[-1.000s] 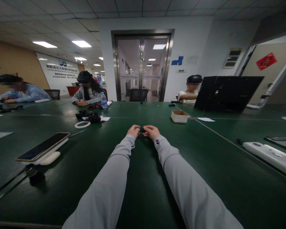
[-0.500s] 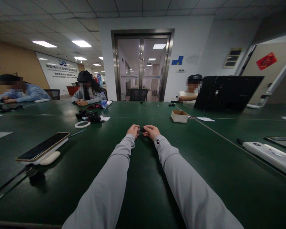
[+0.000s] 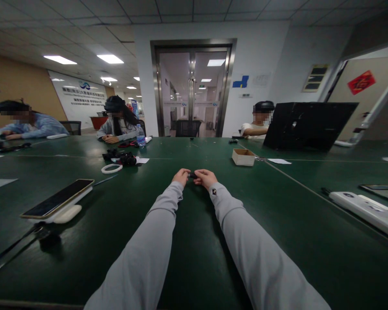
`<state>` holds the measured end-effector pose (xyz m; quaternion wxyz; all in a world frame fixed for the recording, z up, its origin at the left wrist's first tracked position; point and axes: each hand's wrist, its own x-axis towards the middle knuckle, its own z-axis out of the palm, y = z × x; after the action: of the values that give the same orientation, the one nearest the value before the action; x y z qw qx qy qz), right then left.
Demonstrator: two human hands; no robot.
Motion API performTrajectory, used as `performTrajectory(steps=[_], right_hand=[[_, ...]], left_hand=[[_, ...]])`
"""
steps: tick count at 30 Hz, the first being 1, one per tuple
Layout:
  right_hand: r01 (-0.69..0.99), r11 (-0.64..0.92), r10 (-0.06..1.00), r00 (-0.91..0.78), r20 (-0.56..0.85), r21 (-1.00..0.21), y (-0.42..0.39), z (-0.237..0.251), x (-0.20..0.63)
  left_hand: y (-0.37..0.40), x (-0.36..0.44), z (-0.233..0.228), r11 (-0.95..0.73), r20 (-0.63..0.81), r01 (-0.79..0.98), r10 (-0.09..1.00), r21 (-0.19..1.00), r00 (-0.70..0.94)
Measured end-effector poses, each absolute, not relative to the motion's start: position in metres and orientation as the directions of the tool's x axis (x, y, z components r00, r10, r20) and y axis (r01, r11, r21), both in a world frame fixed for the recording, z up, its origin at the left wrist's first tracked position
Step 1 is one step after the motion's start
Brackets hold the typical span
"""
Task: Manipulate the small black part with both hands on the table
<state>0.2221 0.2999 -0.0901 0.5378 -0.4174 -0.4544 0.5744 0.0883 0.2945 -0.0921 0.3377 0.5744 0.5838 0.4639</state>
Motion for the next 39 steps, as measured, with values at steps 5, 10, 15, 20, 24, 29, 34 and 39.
performTrajectory(steps=[5,10,15,20,24,29,34,39], right_hand=[[-0.243,-0.011,0.997,-0.073,0.007,-0.97,0.3,-0.09,0.223],[-0.233,-0.009,0.996,-0.083,0.011,-0.972,0.301,-0.092,0.223],[-0.239,-0.005,0.996,-0.091,0.017,-0.971,0.301,-0.091,0.224],[-0.254,-0.022,0.995,-0.1,0.004,-0.967,0.298,-0.089,0.224],[-0.263,-0.023,0.993,-0.122,0.01,-0.964,0.295,-0.087,0.226],[-0.252,-0.042,0.977,-0.214,0.013,-0.967,0.29,-0.083,0.23],[-0.256,-0.054,0.974,-0.226,0.005,-0.965,0.287,-0.079,0.23],[-0.266,-0.062,0.976,-0.217,-0.003,-0.962,0.286,-0.078,0.23]], left_hand=[[0.294,0.088,-0.091,-0.053,0.088,0.316,0.991,0.947,-0.097],[0.297,0.087,-0.093,-0.102,0.148,0.352,0.983,0.93,-0.105],[0.296,0.088,-0.091,-0.071,0.113,0.326,0.987,0.943,-0.111],[0.293,0.089,-0.088,-0.033,0.066,0.282,0.992,0.959,-0.106],[0.294,0.088,-0.089,-0.07,0.103,0.304,0.99,0.95,-0.093],[0.294,0.087,-0.091,-0.113,0.145,0.326,0.987,0.939,-0.073],[0.293,0.089,-0.09,-0.126,0.148,0.292,0.987,0.948,-0.057],[0.292,0.09,-0.089,-0.088,0.094,0.276,0.995,0.957,-0.01]])
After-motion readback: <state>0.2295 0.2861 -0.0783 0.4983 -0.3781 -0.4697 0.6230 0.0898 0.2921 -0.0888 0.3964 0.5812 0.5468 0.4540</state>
